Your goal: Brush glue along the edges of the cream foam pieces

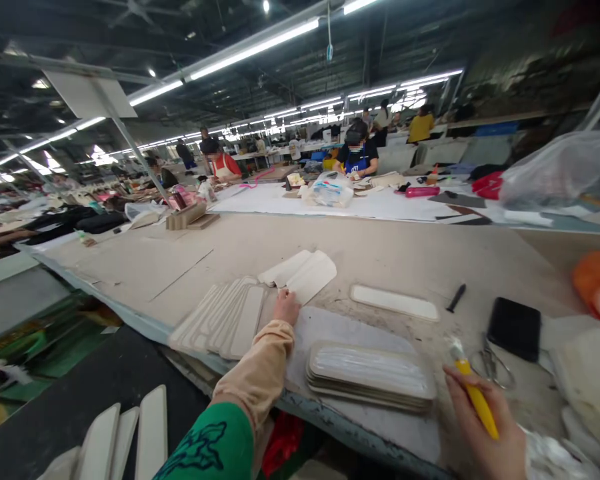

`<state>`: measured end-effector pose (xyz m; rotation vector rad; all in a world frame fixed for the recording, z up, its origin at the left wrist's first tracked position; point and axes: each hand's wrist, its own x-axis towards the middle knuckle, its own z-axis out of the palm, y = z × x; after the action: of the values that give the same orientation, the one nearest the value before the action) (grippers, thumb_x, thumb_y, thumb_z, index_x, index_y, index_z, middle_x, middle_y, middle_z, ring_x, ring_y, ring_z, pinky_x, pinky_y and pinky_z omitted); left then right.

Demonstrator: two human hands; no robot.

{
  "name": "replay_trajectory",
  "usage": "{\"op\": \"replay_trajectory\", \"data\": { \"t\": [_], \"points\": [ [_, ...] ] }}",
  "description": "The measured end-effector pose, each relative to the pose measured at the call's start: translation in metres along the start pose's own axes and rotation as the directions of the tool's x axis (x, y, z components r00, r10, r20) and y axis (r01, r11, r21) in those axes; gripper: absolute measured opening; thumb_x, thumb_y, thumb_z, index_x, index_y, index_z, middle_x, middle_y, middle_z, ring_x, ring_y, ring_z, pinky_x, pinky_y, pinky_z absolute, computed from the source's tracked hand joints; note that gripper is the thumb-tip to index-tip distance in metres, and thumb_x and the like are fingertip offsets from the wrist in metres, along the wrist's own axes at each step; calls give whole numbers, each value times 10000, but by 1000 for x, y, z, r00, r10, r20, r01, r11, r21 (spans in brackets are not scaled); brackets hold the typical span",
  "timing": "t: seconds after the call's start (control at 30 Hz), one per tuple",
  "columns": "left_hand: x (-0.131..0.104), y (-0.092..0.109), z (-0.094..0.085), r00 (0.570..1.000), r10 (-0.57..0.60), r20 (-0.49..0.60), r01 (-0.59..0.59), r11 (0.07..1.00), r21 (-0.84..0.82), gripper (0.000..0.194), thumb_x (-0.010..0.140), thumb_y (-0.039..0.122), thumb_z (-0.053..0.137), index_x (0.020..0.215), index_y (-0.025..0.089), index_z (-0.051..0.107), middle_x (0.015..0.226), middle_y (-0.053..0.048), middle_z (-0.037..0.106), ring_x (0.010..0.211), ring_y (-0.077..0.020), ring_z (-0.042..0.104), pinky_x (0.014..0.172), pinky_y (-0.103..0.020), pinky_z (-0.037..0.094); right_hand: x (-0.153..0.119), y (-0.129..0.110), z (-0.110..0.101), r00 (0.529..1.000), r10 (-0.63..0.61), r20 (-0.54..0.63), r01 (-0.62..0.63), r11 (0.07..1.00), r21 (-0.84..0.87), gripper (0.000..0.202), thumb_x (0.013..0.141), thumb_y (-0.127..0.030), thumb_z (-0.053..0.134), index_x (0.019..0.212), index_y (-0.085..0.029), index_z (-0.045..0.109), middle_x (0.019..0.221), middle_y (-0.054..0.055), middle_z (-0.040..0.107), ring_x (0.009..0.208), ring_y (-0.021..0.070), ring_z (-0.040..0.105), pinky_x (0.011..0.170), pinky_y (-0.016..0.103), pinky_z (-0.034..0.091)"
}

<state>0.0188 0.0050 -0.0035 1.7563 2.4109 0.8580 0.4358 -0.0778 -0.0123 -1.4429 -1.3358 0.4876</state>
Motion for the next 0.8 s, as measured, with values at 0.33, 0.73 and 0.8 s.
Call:
{"op": "replay_trajectory", "data": {
  "t": [0.33,0.73,0.8],
  "points": [
    [15,-4,11,988,-150,-33,148,988,-55,183,635,174,701,806,186,639,958,-95,624,1012,-277,606,922,-412,453,1,4,4,999,-49,11,48,997,62,275,849,-465,610,1020,-255,566,1079,74,714,997,290,686,897,430,539],
    [19,1,-31,978,-205,-45,191,957,-217,101,590,257,689,641,220,610,866,-70,658,1070,-325,560,970,-463,398,0,-2,3,999,8,40,-14,989,147,242,876,-440,610,1033,-268,546,1093,55,713,1009,257,681,880,402,545],
    [21,6,-42,974,-224,-24,208,932,-296,131,585,285,691,664,219,610,727,-35,632,902,-290,608,866,-433,453,-1,-4,2,999,7,36,-13,984,176,235,876,-435,611,1028,-271,540,1094,55,714,1012,258,680,884,410,544]
  ]
}}
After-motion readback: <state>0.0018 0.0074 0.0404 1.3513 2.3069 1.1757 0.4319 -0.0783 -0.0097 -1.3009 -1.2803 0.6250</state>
